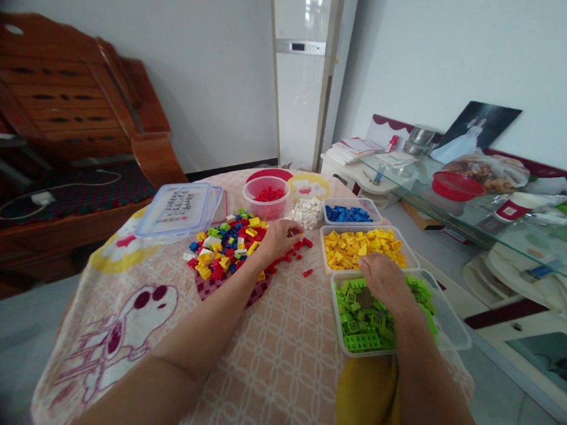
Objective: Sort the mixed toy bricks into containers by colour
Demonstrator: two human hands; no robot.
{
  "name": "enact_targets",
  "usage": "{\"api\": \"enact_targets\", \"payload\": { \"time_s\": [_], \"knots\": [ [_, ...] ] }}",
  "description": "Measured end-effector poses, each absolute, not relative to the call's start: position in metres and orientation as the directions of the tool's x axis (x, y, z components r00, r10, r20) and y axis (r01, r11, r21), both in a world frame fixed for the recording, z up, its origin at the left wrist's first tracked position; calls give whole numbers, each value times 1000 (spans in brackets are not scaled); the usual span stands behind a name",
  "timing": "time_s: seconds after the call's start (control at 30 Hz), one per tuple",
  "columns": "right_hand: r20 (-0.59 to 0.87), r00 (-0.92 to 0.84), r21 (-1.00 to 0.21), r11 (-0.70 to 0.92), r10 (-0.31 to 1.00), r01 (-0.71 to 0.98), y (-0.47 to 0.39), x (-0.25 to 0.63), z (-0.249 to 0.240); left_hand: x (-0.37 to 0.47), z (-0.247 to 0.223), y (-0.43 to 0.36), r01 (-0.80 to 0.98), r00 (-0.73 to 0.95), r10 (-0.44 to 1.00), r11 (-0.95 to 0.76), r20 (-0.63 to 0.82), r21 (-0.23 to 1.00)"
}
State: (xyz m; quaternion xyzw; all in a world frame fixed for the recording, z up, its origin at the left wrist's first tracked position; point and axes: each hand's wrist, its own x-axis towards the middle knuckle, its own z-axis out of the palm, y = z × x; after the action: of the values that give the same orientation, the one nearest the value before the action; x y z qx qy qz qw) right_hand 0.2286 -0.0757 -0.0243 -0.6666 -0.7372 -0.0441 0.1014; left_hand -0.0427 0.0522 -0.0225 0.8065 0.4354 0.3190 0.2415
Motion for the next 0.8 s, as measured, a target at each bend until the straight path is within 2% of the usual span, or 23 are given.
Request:
{"api": "enact_targets", "payload": {
  "time_s": [0.1, 0.27, 0.4, 0.53, 0.67, 0.8],
  "knots": [
    [190, -85, -74, 101, 978, 992, -75, 228, -24, -26, -20, 36, 495, 473, 821, -549, 320, 674],
    [203, -77, -60, 91, 976, 994, -76, 228, -24, 0, -25, 10, 459, 610, 706, -684, 359, 566],
    [181, -83, -62, 96, 980, 993, -76, 228, -21, 0, -23, 8, 486, 625, 700, -696, 346, 528],
    [188, -92, -72, 107, 978, 992, -75, 228, -22, -14, -16, 18, 602, 542, 777, -624, 319, 498],
    [225, -95, -70, 113, 970, 991, -76, 229, -25, -33, -15, 33, 776, 369, 891, -451, 262, 441],
    [208, -75, -69, 91, 975, 993, -76, 228, -25, -53, -20, 50, 866, 233, 943, -313, 238, 391]
  ]
}}
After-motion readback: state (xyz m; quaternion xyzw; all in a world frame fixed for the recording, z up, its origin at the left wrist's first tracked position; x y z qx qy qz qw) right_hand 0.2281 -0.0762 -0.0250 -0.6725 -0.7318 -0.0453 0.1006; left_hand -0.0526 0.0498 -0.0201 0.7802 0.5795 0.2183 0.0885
